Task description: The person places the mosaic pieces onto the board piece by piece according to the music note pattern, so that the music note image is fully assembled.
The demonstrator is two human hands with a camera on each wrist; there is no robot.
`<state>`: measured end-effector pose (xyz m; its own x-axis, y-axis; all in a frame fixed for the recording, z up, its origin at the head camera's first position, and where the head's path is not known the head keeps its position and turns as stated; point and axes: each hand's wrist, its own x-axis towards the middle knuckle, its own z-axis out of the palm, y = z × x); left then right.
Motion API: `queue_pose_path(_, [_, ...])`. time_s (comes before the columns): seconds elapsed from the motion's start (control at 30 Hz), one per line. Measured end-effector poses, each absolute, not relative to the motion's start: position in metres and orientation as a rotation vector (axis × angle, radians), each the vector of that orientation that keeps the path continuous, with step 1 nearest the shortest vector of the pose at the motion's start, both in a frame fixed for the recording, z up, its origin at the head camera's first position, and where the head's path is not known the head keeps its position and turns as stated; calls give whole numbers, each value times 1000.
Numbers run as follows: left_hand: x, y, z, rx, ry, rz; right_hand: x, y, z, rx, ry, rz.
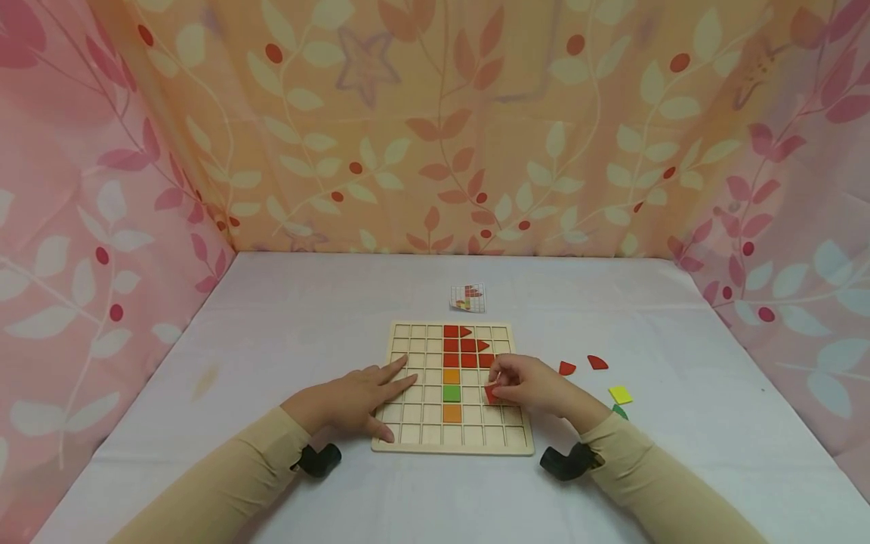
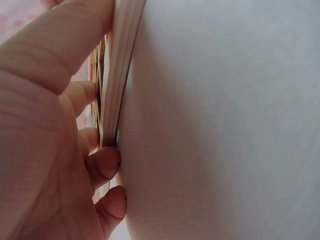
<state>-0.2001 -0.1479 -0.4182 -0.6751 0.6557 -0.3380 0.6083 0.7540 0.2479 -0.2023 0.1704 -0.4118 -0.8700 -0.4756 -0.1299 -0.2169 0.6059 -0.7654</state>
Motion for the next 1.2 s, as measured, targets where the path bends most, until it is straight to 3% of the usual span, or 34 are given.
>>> queue_pose_path(0.4, [-202,-148,-419,967,2545,146,-188,138,-420,-540,2279,-1283])
queue_pose_path(1.2, [-201,-148,-419,966,2545,165,-173,122,-419,-710,2427,-1018])
